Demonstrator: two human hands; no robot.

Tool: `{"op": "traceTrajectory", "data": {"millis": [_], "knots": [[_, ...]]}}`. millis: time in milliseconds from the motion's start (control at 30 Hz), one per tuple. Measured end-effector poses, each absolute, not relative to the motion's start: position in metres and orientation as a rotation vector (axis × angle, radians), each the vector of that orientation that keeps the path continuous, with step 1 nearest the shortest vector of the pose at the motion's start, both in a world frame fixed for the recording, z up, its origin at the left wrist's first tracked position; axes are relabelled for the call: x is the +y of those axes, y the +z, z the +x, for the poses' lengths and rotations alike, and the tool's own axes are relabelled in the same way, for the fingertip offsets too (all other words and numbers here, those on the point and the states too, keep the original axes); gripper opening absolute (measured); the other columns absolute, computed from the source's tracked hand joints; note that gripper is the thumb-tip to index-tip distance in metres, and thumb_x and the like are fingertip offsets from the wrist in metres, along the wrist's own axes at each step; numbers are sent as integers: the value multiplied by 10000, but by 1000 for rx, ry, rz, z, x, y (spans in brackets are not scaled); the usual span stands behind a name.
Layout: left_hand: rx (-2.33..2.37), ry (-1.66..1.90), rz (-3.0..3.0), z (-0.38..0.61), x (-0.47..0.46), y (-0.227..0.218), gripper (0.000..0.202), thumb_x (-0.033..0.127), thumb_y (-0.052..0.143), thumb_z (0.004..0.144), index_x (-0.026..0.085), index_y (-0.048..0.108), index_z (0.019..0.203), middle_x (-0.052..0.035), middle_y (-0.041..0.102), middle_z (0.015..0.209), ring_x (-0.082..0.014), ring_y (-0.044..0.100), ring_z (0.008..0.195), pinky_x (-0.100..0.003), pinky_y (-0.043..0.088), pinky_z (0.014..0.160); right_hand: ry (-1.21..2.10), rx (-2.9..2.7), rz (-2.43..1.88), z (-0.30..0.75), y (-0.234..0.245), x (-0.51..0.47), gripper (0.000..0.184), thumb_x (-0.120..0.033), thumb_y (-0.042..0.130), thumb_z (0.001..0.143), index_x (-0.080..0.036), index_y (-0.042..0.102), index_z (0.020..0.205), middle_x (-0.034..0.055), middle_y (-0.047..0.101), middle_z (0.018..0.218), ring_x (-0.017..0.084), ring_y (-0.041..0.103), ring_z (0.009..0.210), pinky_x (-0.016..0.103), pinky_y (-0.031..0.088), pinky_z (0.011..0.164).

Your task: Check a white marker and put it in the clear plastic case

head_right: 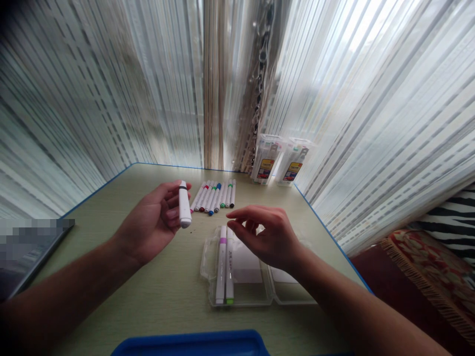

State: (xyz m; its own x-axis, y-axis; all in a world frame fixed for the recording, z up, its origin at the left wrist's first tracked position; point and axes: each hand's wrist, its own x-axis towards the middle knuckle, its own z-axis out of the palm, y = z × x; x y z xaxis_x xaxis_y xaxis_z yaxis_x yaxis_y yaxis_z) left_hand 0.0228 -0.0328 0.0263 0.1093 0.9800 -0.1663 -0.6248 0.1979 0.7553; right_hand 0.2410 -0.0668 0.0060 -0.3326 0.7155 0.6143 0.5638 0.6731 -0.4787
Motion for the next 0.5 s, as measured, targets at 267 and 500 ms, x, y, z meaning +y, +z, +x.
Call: {"op": "traceTrajectory", "data": {"millis": [267,500], "knots": [[753,1281,581,23,-33,27,79,168,640,832,89,644,830,60,525,554,-4,334,362,-138,222,328,244,-2037,-1012,241,6,-67,103,-220,669,892,-169,753,927,18,730,695,99,619,507,218,509,525],[748,1271,577,23,-33,27,76,167,642,829,91,647,826,56,530,557,-2,339,360,-132,229,327,256,-2039,-1008,240,6,-67,102,-214,668,892,-160,753,913,25,732,698,97,617,501,218,504,520]]}}
